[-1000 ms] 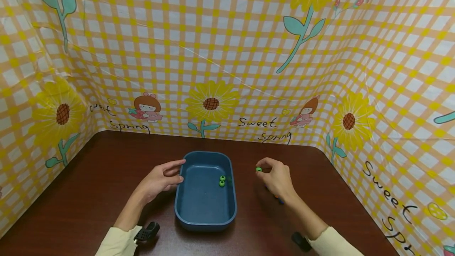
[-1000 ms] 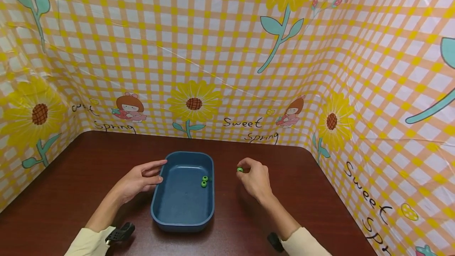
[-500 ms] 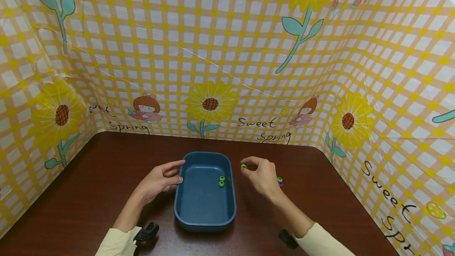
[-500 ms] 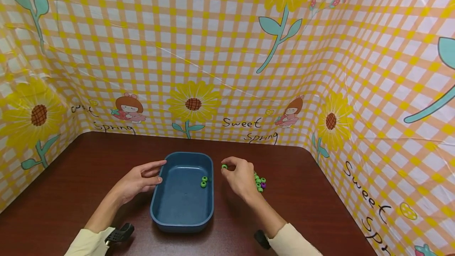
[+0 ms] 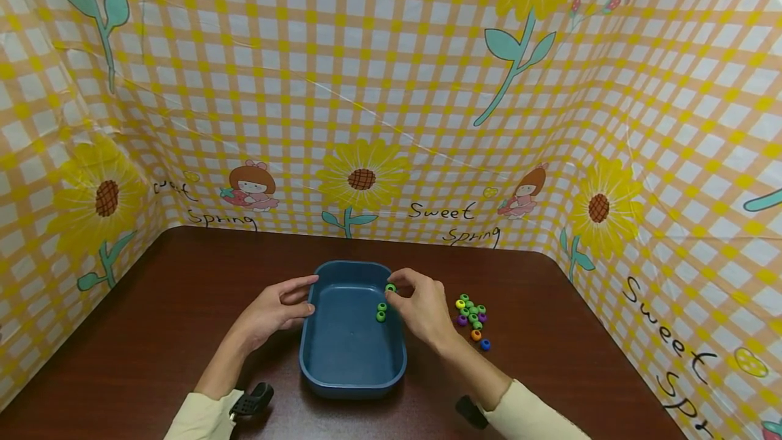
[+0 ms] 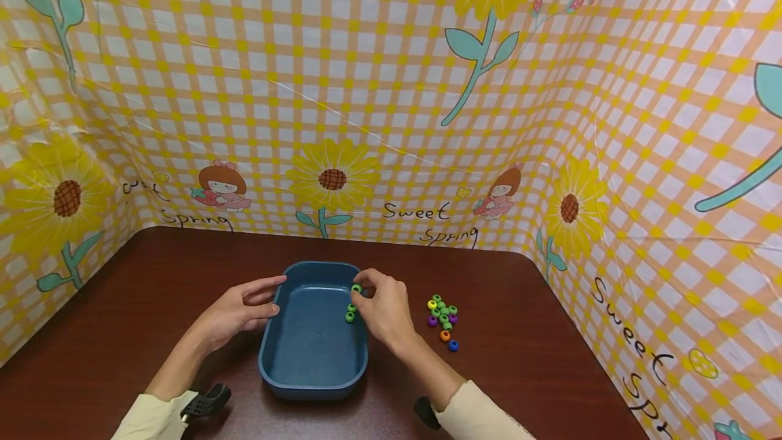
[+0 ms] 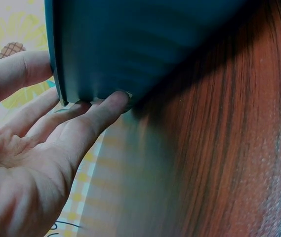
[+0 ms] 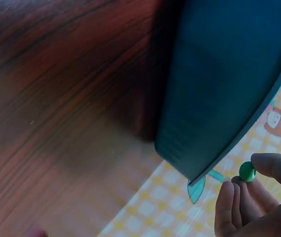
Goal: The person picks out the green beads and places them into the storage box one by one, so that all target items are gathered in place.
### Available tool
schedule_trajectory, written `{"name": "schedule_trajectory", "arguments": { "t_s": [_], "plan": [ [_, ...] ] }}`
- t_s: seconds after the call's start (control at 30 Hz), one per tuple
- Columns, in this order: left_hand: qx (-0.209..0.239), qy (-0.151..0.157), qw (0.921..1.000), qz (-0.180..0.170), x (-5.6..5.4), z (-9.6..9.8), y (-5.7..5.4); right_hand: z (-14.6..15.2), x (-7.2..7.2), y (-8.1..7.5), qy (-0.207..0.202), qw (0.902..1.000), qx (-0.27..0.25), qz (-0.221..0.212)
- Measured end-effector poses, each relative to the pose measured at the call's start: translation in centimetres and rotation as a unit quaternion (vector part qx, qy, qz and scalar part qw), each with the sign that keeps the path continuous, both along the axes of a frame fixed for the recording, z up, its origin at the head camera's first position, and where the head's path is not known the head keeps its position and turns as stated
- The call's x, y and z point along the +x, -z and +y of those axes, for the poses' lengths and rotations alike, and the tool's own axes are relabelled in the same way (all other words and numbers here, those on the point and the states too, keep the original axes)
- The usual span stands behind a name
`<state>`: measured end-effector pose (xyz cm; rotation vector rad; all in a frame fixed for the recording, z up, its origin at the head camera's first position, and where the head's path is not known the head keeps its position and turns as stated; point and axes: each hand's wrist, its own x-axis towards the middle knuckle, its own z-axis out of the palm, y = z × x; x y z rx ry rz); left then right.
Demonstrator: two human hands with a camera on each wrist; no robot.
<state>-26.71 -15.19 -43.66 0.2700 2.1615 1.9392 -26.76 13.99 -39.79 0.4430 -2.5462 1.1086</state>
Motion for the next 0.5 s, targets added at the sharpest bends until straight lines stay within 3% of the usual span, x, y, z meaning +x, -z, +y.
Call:
{"name": "schedule_trajectory", "arguments": {
  "t_s": [0.5],
  "plan": [
    [0.002,-0.003,1.0,0.001,0.0,0.0,0.0,-1.4,0.0,1.0,-0.018,0.9994,0.031,0.0]
  ]
}}
